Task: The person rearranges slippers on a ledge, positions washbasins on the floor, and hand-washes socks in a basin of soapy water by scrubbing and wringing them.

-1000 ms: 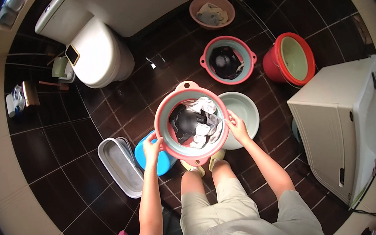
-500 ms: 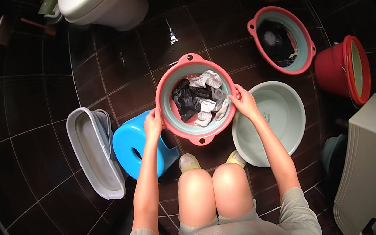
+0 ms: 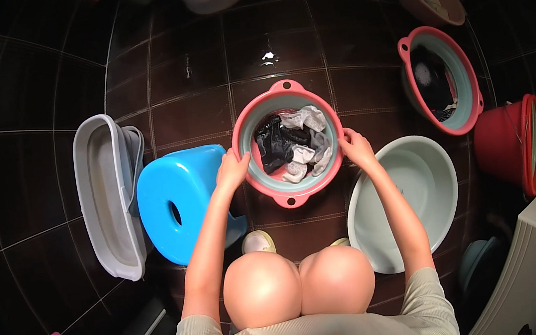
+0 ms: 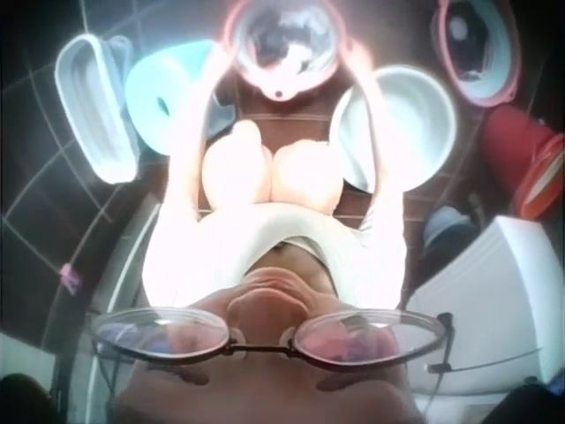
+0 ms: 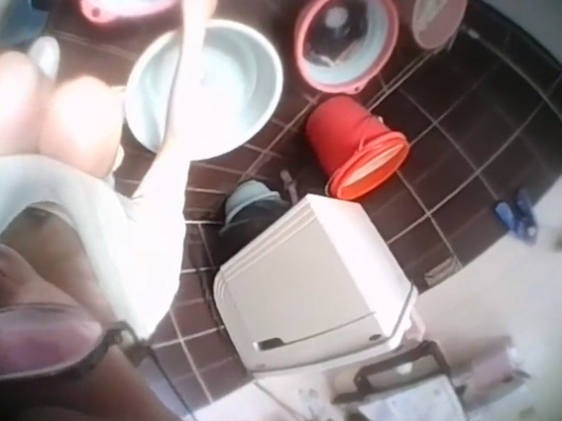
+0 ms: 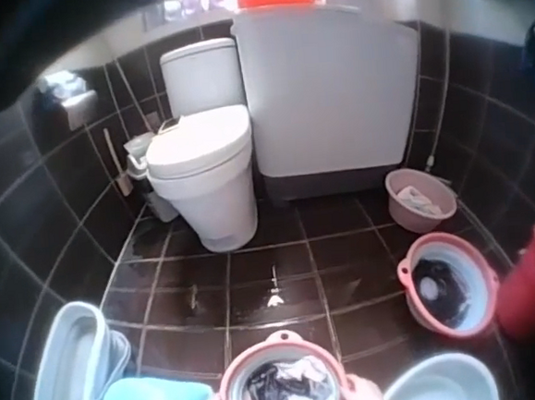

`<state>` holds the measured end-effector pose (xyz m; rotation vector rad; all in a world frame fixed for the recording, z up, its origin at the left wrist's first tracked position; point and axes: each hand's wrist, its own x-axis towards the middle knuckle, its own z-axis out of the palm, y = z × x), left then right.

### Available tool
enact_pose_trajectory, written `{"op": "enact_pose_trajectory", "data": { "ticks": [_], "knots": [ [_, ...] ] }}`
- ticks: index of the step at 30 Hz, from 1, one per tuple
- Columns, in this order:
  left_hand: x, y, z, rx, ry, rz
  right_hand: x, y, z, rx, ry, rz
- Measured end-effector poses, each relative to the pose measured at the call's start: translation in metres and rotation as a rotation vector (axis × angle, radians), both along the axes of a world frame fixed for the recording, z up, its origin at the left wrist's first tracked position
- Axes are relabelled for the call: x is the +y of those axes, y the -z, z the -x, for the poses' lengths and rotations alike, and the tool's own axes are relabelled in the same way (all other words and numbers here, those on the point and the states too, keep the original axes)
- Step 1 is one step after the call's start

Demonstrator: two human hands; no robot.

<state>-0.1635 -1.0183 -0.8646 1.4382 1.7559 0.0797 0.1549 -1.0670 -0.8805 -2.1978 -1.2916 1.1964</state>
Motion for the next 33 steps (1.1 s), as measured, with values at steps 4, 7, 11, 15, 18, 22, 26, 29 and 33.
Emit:
{"op": "enact_pose_trajectory", "data": {
  "ticks": [4,7,11,15,18,22,26,29,33],
  "knots": [
    [-0.009,-0.007,0.001,0.074,0.015,-0.001,0.001,-0.019,0.018,-0.214,-0.048,-0.258],
    [-0.013,-0.027,-0.021,0.263,0.139,-0.355,0.017,-0.037,0.043,-0.365,-0.152,-0.627],
    [-0.021,-0.009,-0.050,0.262,0.514,-0.643,0.047,0.008,0.087,-0.102,-0.530,-0.693],
    [-0.034,0.046,-0.063,0.214,0.531,-0.272,0.068,0.040,0.136,-0.219,-0.573,-0.773],
    [-0.040,0.051,-0.070,0.162,0.565,-0.348,0.074,0.053,0.127,-0.401,-0.692,-0.510],
    [-0.042,0.066,-0.061,-0.148,0.337,-0.319,0.063,0.044,0.115,-0.205,-0.547,-0.518],
    [-0.012,0.081,-0.049,-0.758,-0.447,0.350,0.032,0.017,0.121,0.171,-0.553,-0.340],
    [-0.009,0.091,-0.047,-0.488,-0.404,0.133,0.022,-0.004,0.119,-0.109,-0.695,-0.512],
    [-0.022,0.070,-0.086,-0.080,-0.033,-0.263,0.018,0.011,0.090,-0.513,-0.709,-0.340]
  ]
}}
